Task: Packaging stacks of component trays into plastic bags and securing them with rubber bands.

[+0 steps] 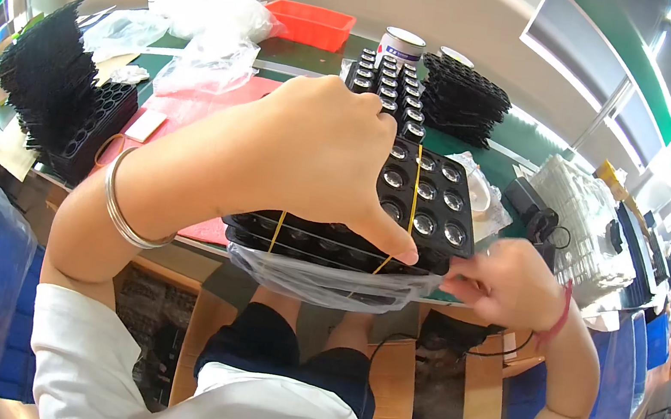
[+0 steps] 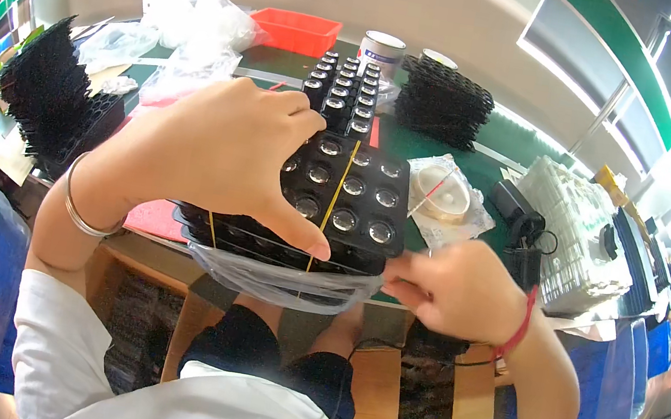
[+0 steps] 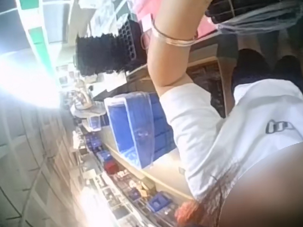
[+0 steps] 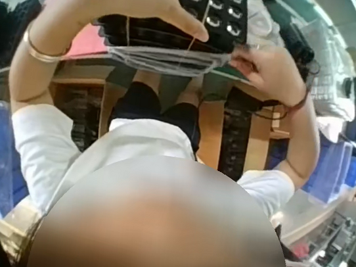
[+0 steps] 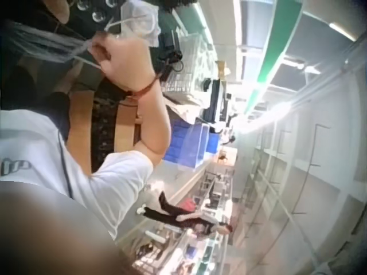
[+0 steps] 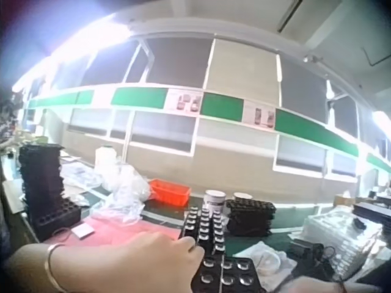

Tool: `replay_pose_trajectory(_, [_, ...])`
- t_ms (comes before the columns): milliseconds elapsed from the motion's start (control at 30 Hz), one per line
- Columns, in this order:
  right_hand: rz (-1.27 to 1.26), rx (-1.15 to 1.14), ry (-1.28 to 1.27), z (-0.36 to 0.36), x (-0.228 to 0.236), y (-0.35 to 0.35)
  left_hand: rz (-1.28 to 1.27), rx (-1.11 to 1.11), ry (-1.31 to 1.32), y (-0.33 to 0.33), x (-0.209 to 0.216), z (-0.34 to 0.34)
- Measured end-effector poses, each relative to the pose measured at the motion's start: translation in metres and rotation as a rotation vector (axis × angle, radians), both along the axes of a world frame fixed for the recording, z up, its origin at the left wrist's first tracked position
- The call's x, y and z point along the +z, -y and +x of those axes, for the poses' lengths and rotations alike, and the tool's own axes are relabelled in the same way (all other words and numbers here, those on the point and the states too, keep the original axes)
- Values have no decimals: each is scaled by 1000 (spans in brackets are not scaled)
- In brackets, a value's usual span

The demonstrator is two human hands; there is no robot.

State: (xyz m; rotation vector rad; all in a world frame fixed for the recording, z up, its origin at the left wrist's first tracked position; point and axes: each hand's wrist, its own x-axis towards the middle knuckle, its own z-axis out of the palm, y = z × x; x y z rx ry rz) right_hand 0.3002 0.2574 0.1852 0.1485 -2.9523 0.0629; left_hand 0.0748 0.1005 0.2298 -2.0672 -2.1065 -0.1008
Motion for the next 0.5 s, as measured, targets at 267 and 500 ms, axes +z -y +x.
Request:
replay_pose_trajectory(267, [-501,-18,16,-2,32,9,75,-43,12,2,-5,-1])
replay_pose_trajectory(500, [-535,-55,-399,21,43,4,-87,43,54,1,6,5])
